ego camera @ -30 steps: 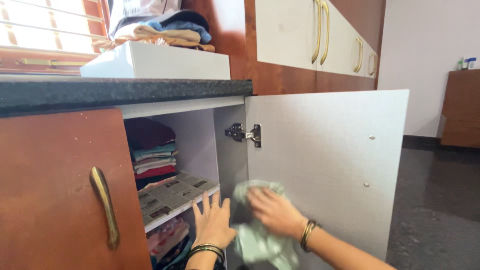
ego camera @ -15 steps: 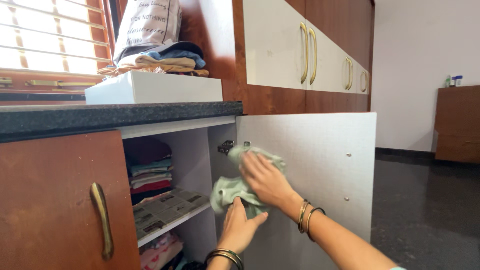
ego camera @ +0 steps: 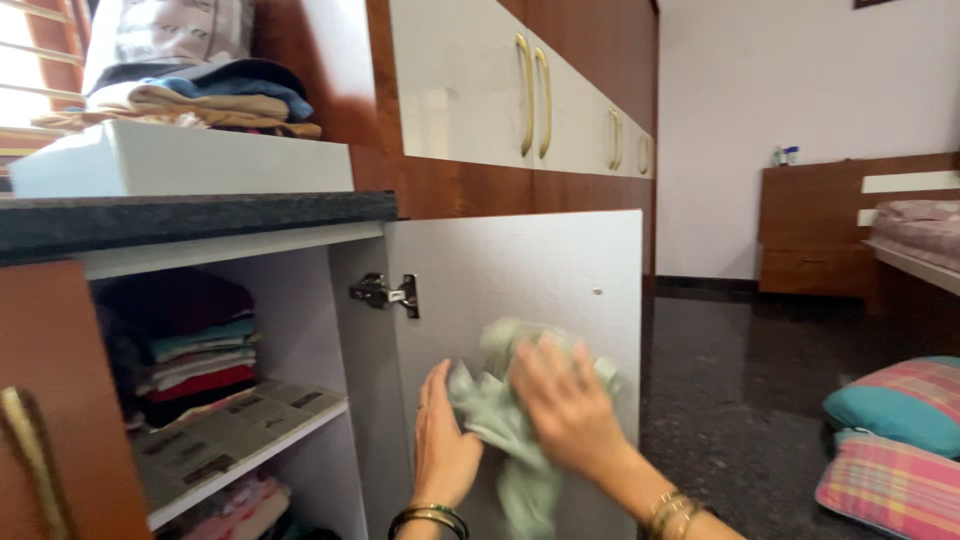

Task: The person wipes the exterior of a wooden cabinet with a cloth, then opens the doors to clean the interior surfaces and shelves. They continue wiping the inside of the doors and the cabinet frame.

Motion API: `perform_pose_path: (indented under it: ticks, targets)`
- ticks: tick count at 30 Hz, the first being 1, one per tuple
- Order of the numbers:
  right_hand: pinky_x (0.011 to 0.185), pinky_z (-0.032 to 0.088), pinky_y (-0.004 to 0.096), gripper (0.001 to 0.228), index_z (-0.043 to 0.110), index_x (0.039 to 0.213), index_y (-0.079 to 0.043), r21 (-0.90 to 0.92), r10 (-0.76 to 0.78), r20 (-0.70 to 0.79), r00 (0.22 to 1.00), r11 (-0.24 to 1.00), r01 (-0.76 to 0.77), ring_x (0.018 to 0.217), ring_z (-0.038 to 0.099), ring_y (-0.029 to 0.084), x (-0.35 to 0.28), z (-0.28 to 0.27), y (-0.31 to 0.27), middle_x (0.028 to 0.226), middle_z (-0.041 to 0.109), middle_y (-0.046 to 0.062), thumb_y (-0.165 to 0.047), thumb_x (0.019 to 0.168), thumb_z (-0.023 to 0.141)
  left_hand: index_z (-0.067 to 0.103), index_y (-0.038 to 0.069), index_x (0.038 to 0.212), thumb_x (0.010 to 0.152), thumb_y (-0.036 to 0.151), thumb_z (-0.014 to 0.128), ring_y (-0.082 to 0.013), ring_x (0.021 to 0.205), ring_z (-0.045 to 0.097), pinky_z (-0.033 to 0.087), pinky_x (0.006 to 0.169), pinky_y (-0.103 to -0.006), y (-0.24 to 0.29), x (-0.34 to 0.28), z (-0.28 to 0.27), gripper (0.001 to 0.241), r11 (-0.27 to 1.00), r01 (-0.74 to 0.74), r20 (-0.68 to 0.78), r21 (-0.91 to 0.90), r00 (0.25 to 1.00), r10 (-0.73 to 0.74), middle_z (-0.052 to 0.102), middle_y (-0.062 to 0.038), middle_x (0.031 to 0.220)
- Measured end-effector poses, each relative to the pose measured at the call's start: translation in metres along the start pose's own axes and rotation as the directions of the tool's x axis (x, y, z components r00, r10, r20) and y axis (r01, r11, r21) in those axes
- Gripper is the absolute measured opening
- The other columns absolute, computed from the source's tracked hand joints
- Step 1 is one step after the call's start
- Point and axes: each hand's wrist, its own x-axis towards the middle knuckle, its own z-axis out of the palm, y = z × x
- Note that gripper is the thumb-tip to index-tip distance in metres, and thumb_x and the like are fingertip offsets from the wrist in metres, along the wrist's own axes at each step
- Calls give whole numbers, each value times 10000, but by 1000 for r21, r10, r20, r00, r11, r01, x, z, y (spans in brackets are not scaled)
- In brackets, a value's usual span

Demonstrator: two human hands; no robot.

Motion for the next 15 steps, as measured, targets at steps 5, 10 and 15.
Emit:
perform_pose_path:
  ticks: [5,10,15]
  targets:
    - [1169,276,617,442,707,1231,-93,16,-26,21,999,1000,26,1418,415,442,-4,-23,27,1497,522,147,-174,802,638,263,110,1588,737,80,745,-359,1435,331,345,1119,-411,10,-14,16,978,995,-75,140,68,988,65,212,-153,1682]
    - [1092,407,568,652,521,1391,70,4,498,-170,851,863,-505,1319,467,518,22,-24,74,1433,460,328,-296,894,731,301,53,1525,898,169,722,-365,1465,348,343,1142,-425,14,-14,38,764,988,-152,58,14,987,151,267,-172,1639]
    - [963,526,487,699,356,1461,139,279,746,4,666,638,-718,1181,587,434,-43,-11,23,1358,486,325,-232,958,670,292,50,1553,792,31,649,-366,1489,314,314,1173,-425,15,-25,58,841,987,-150,19,50,989,149,276,-149,1657]
